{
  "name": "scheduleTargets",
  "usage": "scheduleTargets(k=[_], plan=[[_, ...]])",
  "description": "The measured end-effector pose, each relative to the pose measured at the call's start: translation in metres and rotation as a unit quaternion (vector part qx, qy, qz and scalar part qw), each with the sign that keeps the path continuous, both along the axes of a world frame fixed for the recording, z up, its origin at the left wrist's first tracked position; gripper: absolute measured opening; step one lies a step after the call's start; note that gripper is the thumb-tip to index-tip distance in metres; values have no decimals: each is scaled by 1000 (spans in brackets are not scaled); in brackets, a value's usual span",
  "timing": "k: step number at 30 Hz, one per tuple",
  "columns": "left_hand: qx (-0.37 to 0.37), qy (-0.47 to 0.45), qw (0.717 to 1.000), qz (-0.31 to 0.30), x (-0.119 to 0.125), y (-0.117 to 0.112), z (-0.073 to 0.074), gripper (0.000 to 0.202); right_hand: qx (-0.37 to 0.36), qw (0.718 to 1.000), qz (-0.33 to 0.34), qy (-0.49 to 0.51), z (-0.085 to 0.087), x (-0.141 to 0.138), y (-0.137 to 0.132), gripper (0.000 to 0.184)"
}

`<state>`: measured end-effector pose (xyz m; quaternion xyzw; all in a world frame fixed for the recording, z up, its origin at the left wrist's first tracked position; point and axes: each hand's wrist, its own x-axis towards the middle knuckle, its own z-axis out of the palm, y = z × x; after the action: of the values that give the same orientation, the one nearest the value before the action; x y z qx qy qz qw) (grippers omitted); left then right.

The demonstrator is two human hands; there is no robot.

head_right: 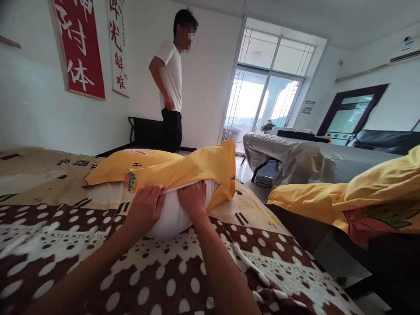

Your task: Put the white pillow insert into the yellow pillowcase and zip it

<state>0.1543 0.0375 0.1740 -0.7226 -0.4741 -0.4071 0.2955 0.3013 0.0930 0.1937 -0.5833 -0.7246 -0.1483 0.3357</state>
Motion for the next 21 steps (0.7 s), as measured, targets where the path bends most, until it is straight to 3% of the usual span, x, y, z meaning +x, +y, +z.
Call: scheduleTargets(k=[3, 7, 12, 14, 17, 21], plan=[[-23, -91, 995, -42, -28, -9, -19, 20, 28, 998, -1, 55, -7, 11, 9, 36], [-196, -206, 952, -114, -41, -19, -42, 29, 107, 987, 69, 101, -27, 26, 15, 34], [-246, -223, 940, -81, -25, 5, -34, 9, 180, 965, 111, 153, -46, 33, 9, 33], [-229, -235, 942, -74, -17, 19, -26, 9, 181, 965, 116, 152, -45, 31, 3, 37], [-143, -272, 949, -75, -3, 37, -16, 22, 199, 965, 130, 114, -43, 21, -12, 49], [-30, -344, 934, -90, 18, 51, -6, 28, 255, 950, 178, -7, -52, 6, -29, 59]])
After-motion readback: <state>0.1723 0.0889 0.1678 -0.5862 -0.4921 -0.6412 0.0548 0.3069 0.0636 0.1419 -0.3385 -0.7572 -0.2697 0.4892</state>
